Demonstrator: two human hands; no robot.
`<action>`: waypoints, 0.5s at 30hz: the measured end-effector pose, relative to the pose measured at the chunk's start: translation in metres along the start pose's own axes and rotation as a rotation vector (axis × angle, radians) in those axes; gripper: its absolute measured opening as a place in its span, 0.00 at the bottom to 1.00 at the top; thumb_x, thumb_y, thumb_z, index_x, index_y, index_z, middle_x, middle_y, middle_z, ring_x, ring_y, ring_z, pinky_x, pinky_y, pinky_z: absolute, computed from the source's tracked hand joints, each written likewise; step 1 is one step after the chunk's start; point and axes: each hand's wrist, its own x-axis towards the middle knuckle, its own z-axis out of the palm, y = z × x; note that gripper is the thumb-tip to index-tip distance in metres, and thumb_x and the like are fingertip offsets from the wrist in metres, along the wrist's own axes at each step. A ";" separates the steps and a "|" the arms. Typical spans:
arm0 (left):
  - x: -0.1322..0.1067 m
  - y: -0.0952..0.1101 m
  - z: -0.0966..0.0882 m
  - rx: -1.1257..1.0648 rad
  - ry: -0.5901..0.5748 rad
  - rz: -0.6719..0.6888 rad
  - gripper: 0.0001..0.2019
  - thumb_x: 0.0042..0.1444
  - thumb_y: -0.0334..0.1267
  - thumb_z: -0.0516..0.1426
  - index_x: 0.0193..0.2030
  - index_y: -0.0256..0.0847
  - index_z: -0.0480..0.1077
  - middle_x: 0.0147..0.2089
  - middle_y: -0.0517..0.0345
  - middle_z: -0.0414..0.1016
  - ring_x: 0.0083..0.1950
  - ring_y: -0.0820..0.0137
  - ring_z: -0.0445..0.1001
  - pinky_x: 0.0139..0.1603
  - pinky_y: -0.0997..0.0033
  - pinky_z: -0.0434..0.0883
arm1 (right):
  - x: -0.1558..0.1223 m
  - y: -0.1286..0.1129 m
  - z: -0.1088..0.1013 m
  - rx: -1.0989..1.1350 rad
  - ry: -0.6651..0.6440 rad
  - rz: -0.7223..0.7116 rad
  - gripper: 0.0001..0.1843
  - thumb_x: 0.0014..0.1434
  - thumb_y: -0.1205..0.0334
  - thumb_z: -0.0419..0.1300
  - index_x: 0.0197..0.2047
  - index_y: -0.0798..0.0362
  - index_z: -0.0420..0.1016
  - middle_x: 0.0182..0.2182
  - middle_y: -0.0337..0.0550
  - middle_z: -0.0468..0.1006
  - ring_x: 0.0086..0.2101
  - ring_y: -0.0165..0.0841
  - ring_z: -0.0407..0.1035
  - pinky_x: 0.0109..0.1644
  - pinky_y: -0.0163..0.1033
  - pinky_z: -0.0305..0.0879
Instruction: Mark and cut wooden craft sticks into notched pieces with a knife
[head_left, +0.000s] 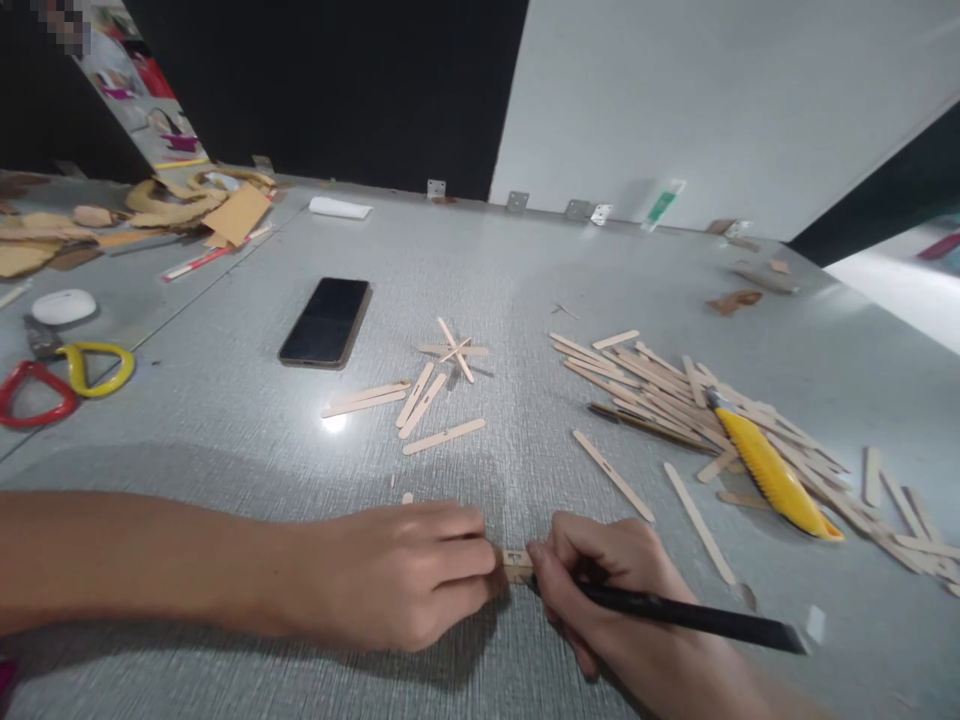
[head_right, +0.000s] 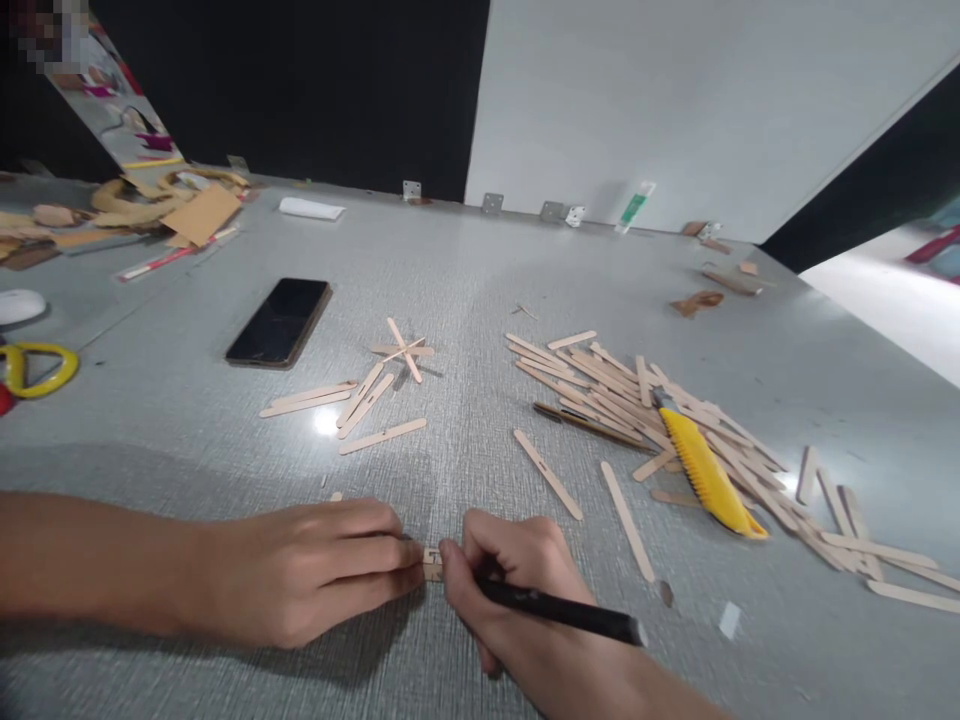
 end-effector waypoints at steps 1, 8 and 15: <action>0.000 0.000 0.000 0.001 -0.001 -0.003 0.13 0.71 0.23 0.52 0.43 0.25 0.79 0.37 0.46 0.79 0.40 0.64 0.75 0.41 0.67 0.78 | 0.000 0.000 0.000 0.001 0.000 0.006 0.25 0.74 0.51 0.54 0.24 0.47 0.57 0.13 0.29 0.63 0.13 0.23 0.58 0.18 0.30 0.52; 0.000 0.000 0.002 0.025 -0.032 -0.017 0.16 0.73 0.25 0.50 0.40 0.31 0.79 0.39 0.47 0.80 0.41 0.65 0.75 0.43 0.68 0.78 | -0.003 -0.002 -0.001 0.004 -0.016 0.014 0.25 0.74 0.50 0.53 0.25 0.47 0.56 0.13 0.29 0.62 0.14 0.23 0.57 0.19 0.30 0.52; -0.001 0.000 0.000 0.042 -0.038 -0.016 0.10 0.70 0.25 0.54 0.42 0.36 0.78 0.39 0.50 0.79 0.41 0.66 0.75 0.44 0.69 0.78 | 0.000 -0.006 -0.002 0.006 -0.023 0.015 0.25 0.74 0.51 0.53 0.24 0.47 0.57 0.12 0.29 0.62 0.14 0.23 0.57 0.19 0.31 0.52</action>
